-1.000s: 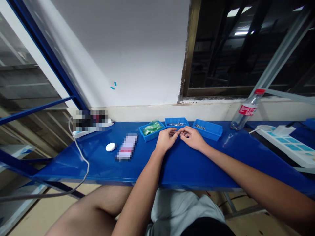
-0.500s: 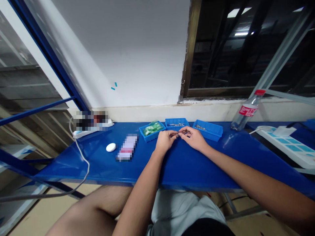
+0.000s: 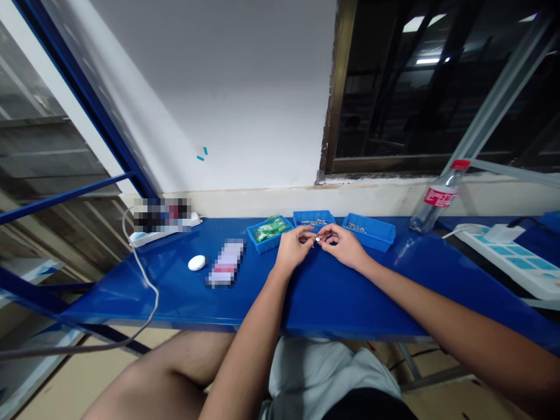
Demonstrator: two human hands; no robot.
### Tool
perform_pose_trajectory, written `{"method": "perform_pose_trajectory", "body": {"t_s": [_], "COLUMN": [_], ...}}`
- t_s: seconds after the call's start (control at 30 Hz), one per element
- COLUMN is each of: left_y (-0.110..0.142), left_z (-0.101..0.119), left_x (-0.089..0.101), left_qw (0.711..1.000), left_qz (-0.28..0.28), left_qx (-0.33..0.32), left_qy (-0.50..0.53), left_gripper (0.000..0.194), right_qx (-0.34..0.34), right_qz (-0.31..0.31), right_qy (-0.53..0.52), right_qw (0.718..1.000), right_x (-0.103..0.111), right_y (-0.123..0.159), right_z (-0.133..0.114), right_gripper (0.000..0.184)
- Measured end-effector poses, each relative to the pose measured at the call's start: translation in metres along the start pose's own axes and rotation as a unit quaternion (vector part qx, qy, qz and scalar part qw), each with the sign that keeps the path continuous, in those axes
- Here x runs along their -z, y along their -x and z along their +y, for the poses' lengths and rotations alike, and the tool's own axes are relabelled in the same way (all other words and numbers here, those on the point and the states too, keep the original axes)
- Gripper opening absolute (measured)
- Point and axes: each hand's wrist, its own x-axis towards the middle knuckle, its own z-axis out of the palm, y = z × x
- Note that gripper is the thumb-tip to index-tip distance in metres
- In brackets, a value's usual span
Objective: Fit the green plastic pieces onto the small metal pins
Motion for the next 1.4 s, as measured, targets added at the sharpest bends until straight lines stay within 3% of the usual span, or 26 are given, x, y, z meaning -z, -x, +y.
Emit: {"method": "perform_pose_trajectory", "body": {"t_s": [0.2,0.3,0.4,0.5,0.6,0.7,0.8,0.9,1.0,1.23,1.4], "left_y": [-0.001,0.001,0.002,0.002,0.001,0.0,-0.002,-0.003,-0.004,-0.002,-0.001], "left_z": [-0.002,-0.005,-0.008,-0.013,-0.017,-0.018,-0.017,-0.017,-0.018,-0.011,-0.008], "left_x": [0.002,0.004,0.006,0.008,0.008,0.006,0.003,0.0,-0.003,-0.004,-0.004], "left_qw": [0.996,0.98,0.963,0.958,0.963,0.971,0.987,0.997,0.999,0.999,0.997], "left_qz": [-0.001,-0.027,-0.05,-0.082,-0.099,-0.085,-0.065,-0.042,-0.03,-0.024,-0.026], "left_qx": [-0.017,-0.037,-0.047,-0.045,-0.041,-0.033,-0.008,0.008,0.002,0.008,0.026], "left_qy": [-0.091,-0.192,-0.261,-0.27,-0.247,-0.22,-0.149,-0.067,-0.018,0.022,0.064], "left_gripper": [0.024,0.021,0.024,0.023,0.019,0.018,0.024,0.029,0.03,0.03,0.035], "right_qx": [0.054,0.117,0.134,0.112,0.103,0.116,0.128,0.1,0.057,-0.017,-0.005], "right_qz": [0.033,0.081,0.113,0.107,0.108,0.1,0.057,-0.014,-0.043,-0.022,0.008], "right_qy": [0.104,0.229,0.331,0.421,0.451,0.424,0.348,0.247,0.152,0.022,0.04], "right_qw": [0.993,0.963,0.927,0.894,0.88,0.893,0.927,0.964,0.986,0.999,0.999], "right_x": [0.011,0.031,0.052,0.066,0.069,0.062,0.048,0.03,0.014,0.004,0.003], "right_y": [-0.006,-0.011,-0.014,-0.014,-0.014,-0.013,-0.01,-0.005,0.0,0.001,0.002], "right_z": [-0.008,-0.008,-0.001,0.01,0.016,0.012,0.002,-0.005,-0.005,0.004,0.004], "right_gripper": [0.019,0.015,0.014,0.01,0.011,0.012,0.013,0.015,0.012,0.02,0.018]}}
